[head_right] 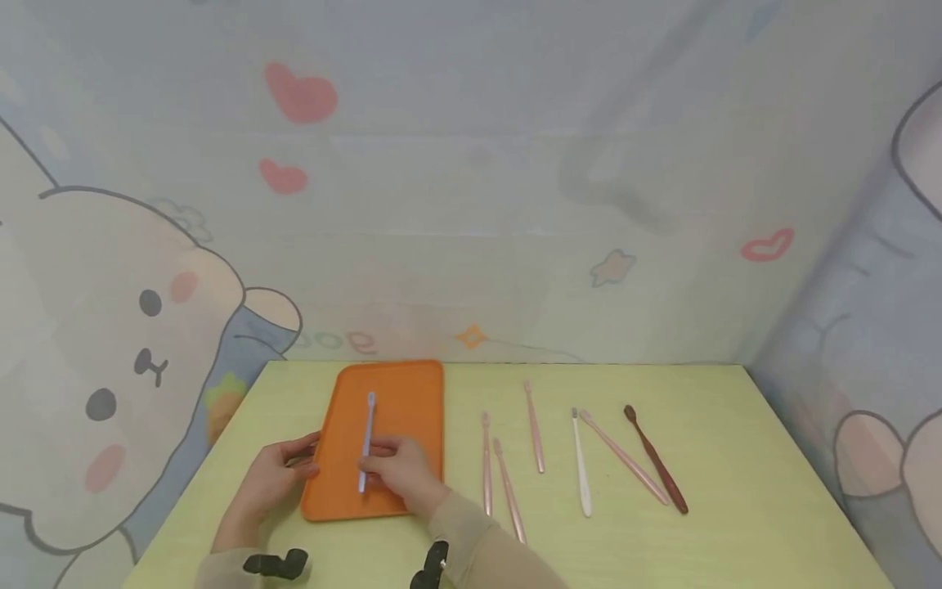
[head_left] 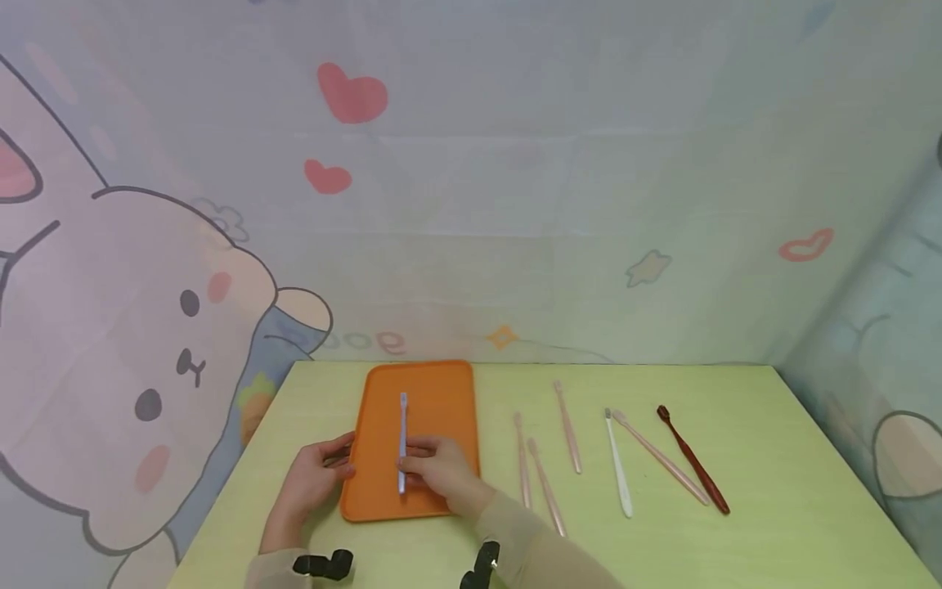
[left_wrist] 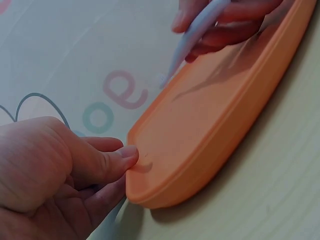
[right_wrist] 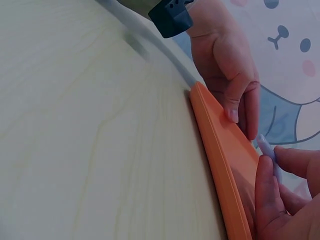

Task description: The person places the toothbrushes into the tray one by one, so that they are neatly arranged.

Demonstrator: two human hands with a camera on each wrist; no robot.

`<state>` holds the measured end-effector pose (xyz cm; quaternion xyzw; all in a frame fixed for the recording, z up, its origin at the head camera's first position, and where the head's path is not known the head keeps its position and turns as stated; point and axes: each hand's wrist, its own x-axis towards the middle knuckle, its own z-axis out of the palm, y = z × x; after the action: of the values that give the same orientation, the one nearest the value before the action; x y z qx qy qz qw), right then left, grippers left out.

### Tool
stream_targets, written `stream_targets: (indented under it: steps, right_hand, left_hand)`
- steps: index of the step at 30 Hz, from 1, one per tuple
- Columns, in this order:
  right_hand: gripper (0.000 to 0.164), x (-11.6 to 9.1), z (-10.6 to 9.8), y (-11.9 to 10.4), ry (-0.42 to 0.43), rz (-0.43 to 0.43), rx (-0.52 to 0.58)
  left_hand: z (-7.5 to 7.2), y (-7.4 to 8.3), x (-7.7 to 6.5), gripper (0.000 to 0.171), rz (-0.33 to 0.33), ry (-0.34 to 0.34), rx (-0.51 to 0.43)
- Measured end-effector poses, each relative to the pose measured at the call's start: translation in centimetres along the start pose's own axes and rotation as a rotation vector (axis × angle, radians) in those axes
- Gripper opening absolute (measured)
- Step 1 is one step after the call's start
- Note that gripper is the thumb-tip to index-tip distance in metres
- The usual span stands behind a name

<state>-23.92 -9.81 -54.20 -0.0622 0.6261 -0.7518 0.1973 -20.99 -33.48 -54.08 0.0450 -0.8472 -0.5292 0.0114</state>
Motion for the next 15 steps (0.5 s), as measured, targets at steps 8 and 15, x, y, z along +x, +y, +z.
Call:
stream_targets:
  steps: [8,15]
  right_hand:
    - [0.043,0.7,1.8,0.4,0.055,0.02,-0.018]
    - [0.04,1.0,3.0,0.8,0.081,-0.003,-0.076]
  left_hand:
    - [0.6,0.1,0.1,0.057,0.016,0.002,0.009]
    - [0.8,0.2,0.2,0.058,-0.004,0.001,-0.006]
